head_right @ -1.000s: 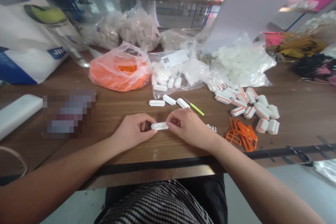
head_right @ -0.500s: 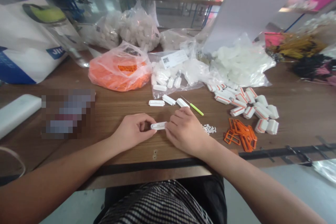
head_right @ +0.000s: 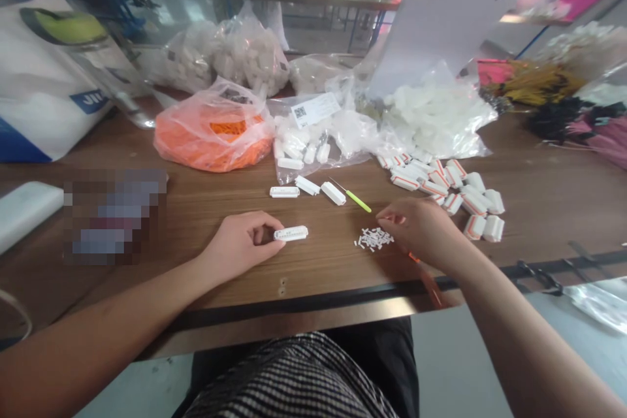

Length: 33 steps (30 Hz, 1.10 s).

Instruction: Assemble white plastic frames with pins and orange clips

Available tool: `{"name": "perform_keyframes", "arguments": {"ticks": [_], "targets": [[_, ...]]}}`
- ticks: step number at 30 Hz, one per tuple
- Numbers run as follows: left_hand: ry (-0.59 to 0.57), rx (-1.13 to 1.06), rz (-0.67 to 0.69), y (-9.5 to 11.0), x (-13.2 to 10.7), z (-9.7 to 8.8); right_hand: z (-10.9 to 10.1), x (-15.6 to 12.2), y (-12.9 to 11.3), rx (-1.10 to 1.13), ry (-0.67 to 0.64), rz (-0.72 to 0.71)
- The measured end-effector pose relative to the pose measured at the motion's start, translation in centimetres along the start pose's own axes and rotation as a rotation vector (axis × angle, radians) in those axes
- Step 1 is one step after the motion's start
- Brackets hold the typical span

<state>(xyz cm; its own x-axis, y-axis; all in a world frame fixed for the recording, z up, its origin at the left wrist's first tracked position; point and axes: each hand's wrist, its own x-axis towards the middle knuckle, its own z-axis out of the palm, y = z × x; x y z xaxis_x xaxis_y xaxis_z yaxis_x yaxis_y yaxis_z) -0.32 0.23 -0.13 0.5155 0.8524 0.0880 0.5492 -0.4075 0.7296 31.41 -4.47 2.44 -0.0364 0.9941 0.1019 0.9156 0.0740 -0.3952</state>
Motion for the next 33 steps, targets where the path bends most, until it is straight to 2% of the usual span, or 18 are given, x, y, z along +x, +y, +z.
{"name": "perform_keyframes", "arguments": {"ticks": [3, 12, 19, 26, 28, 31, 33], "targets": [[-0.005, 0.010, 0.009, 0.0, 0.1, -0.1, -0.6, 0.0, 1.3, 0.043, -0.166, 0.061], [-0.005, 0.015, 0.016, 0.0, 0.1, 0.0, -0.7, 0.5, 1.0, 0.071, -0.326, 0.058], [-0.001, 0.026, 0.006, 0.0, 0.0, 0.0, -0.2, 0.4, 0.7, -0.116, -0.277, 0.056], [0.001, 0.025, 0.006, -0.1, 0.0, 0.0, 0.1, -0.3, -0.8, -0.316, -0.156, -0.083], [0.000, 0.023, 0.011, -0.1, 0.0, 0.0, 0.1, -0.3, -0.8, -0.287, -0.165, -0.062], [0.001, 0.016, 0.008, -0.1, 0.0, 0.0, -0.3, -0.1, -0.7, -0.152, -0.199, 0.063], [0.001, 0.007, -0.005, 0.0, 0.0, 0.1, -0.6, 0.0, -1.0, -0.056, -0.177, 0.132]]}}
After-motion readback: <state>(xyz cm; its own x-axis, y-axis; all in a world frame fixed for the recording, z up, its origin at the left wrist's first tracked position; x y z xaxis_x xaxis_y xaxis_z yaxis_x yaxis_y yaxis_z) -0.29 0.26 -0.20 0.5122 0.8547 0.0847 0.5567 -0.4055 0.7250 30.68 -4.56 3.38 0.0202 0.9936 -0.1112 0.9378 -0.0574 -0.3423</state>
